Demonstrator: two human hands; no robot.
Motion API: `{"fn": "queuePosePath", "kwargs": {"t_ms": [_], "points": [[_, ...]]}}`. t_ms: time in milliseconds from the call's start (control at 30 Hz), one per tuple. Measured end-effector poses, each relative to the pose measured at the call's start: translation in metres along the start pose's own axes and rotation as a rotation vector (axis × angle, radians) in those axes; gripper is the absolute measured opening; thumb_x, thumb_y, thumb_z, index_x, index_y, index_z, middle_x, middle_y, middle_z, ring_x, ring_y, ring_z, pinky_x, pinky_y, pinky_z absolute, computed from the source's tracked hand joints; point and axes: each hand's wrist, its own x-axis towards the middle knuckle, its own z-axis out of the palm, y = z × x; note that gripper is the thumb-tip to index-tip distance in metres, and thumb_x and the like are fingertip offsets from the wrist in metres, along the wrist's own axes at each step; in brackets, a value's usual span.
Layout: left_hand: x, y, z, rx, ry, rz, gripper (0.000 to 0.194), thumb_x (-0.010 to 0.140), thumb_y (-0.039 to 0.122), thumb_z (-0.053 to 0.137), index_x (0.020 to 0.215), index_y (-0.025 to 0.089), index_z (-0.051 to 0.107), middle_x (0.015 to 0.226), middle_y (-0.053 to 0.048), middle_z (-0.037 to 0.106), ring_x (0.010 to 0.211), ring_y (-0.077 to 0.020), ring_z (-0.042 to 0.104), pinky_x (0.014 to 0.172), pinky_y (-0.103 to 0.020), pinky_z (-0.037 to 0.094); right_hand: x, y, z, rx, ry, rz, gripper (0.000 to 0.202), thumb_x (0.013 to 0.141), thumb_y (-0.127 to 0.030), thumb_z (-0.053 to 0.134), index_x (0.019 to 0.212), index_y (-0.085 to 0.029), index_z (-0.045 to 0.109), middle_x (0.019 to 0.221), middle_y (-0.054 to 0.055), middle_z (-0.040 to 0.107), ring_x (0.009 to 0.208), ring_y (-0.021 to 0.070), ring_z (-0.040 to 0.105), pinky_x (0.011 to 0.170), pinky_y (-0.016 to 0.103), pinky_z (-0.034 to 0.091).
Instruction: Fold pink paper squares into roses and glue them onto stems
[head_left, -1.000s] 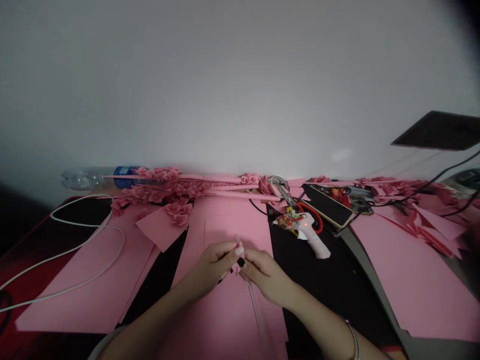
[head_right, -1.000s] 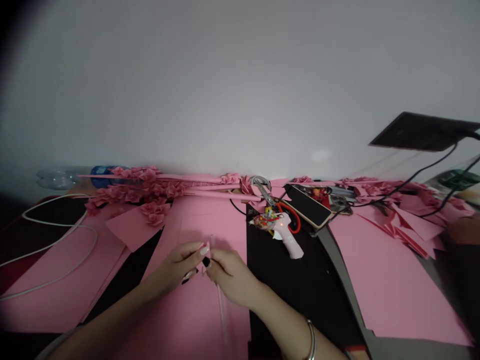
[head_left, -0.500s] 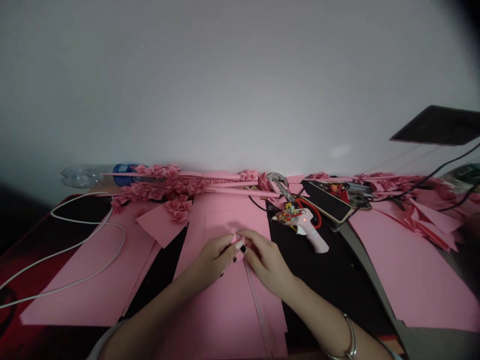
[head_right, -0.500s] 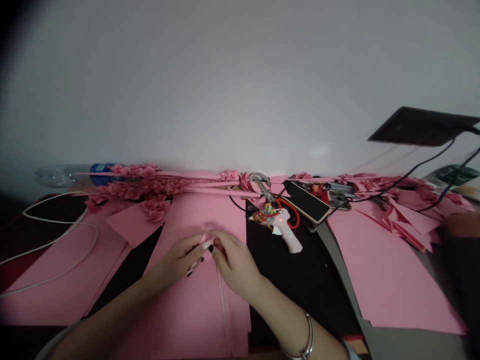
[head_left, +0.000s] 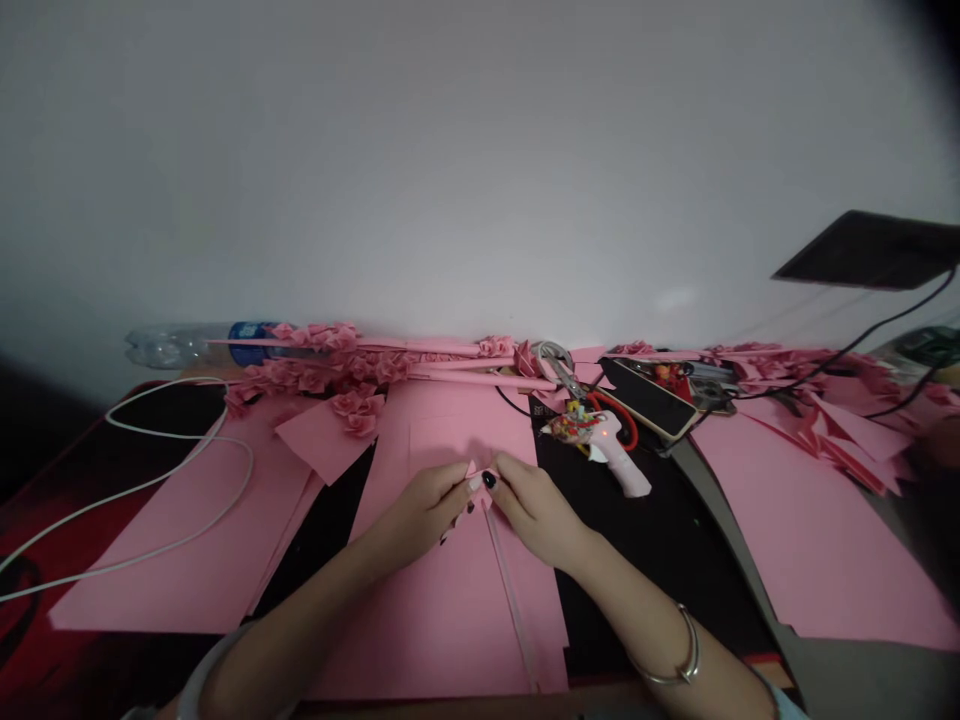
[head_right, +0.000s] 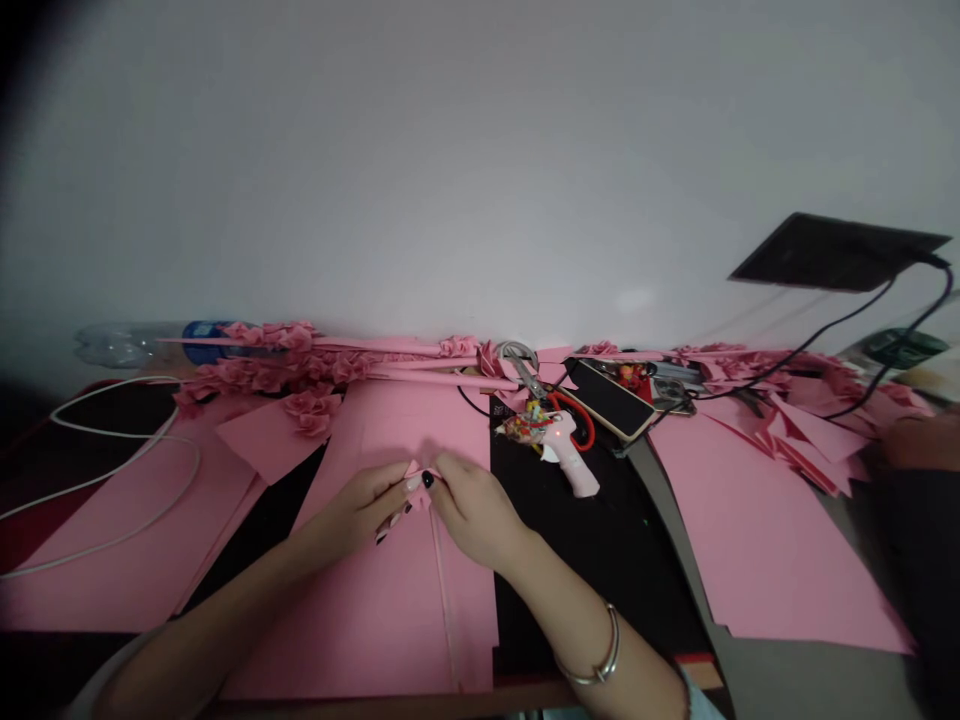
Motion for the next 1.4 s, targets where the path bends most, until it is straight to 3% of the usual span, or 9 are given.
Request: {"fn": "queuePosePath", "kwargs": {"t_ms": [200, 400, 567, 600, 700, 900, 1033, 1267, 1400], "points": [[0.001, 0.003, -0.002, 0.01, -0.012, 0.018, 0.032, 0.092, 0.039, 0.042, 0.068, 0.019, 0.045, 0.052, 0.008, 0.042, 0.043, -0.007, 0.041, 0.042, -0.017, 0.035, 0.002, 0.006, -0.001, 0.151, -0.035, -0.037, 0.026, 0.096, -0.024, 0.04, 0.07, -0.021, 0.037, 0.061, -0.006, 0.034, 0.055, 0.011, 0.034, 0.053, 0.023, 0.026], [0.008, -0.004, -0.006, -0.261, -0.036, -0.158, 0.05, 0.083, 0.063, 0.046, 0.063, 0.017, 0.052, 0.048, 0.005, 0.047, 0.033, -0.0071, 0.042, 0.032, -0.019, 0.036, 0.001, 0.007, 0.0, 0.156, 0.026, -0.089, 0.022, 0.095, -0.017, 0.04, 0.073, -0.02, 0.038, 0.064, -0.005, 0.035, 0.057, 0.0109, 0.033, 0.055, 0.023, 0.027], [0.014, -0.011, -0.012, -0.484, -0.313, -0.397, 0.064, 0.078, 0.073, 0.044, 0.061, 0.014, 0.061, 0.046, -0.002, 0.055, 0.032, -0.0121, 0.049, 0.032, -0.024, 0.042, 0.001, 0.004, 0.0, 0.091, 0.064, -0.112, 0.019, 0.091, -0.011, 0.038, 0.075, -0.021, 0.039, 0.066, -0.004, 0.039, 0.057, 0.0113, 0.036, 0.056, 0.023, 0.029], [0.014, -0.01, -0.012, -0.518, -0.319, -0.396, 0.061, 0.078, 0.07, 0.046, 0.063, 0.014, 0.061, 0.046, -0.002, 0.055, 0.032, -0.0115, 0.048, 0.032, -0.024, 0.041, 0.001, 0.004, 0.0, 0.076, 0.063, -0.114, 0.019, 0.091, -0.01, 0.039, 0.075, -0.021, 0.039, 0.066, -0.004, 0.039, 0.057, 0.0114, 0.037, 0.056, 0.023, 0.029], [0.007, -0.002, -0.014, -0.61, -0.206, -0.339, 0.047, 0.076, 0.06, 0.058, 0.062, 0.015, 0.058, 0.045, 0.003, 0.05, 0.031, -0.0065, 0.039, 0.031, -0.018, 0.032, 0.001, 0.005, -0.001, 0.052, 0.063, -0.121, 0.019, 0.091, -0.01, 0.039, 0.076, -0.021, 0.04, 0.066, -0.004, 0.041, 0.058, 0.0116, 0.039, 0.056, 0.023, 0.03], [0.001, 0.009, -0.02, -0.674, -0.153, -0.422, 0.032, 0.073, 0.045, 0.067, 0.067, 0.016, 0.056, 0.049, 0.006, 0.048, 0.035, -0.0034, 0.033, 0.036, -0.017, 0.028, 0.0, 0.006, -0.002, 0.029, 0.065, -0.12, 0.016, 0.088, -0.007, 0.039, 0.08, -0.02, 0.043, 0.067, -0.003, 0.042, 0.058, 0.0121, 0.04, 0.056, 0.023, 0.03], [0.003, 0.006, -0.021, -0.673, -0.145, -0.395, 0.032, 0.073, 0.041, 0.07, 0.063, 0.016, 0.053, 0.051, 0.006, 0.047, 0.038, -0.0034, 0.034, 0.039, -0.017, 0.028, 0.0, 0.006, -0.002, 0.01, 0.048, -0.124, 0.016, 0.087, -0.007, 0.039, 0.079, -0.02, 0.042, 0.067, -0.003, 0.042, 0.058, 0.0125, 0.04, 0.056, 0.023, 0.03], [0.005, 0.01, -0.012, -0.7, -0.071, -0.368, 0.039, 0.066, 0.05, 0.072, 0.064, 0.018, 0.05, 0.054, 0.004, 0.051, 0.042, -0.0067, 0.044, 0.039, -0.019, 0.036, -0.001, 0.005, -0.002, 0.017, 0.017, -0.126, 0.016, 0.089, -0.009, 0.039, 0.077, -0.021, 0.04, 0.067, -0.003, 0.043, 0.059, 0.0129, 0.041, 0.056, 0.024, 0.031], [0.007, 0.008, -0.009, -0.637, -0.043, -0.275, 0.045, 0.065, 0.057, 0.071, 0.067, 0.016, 0.052, 0.053, 0.005, 0.049, 0.038, -0.0055, 0.043, 0.036, -0.018, 0.036, -0.001, 0.004, -0.003, 0.029, 0.006, -0.128, 0.018, 0.09, -0.01, 0.038, 0.076, -0.021, 0.039, 0.067, -0.003, 0.042, 0.059, 0.013, 0.041, 0.057, 0.024, 0.031]]}}
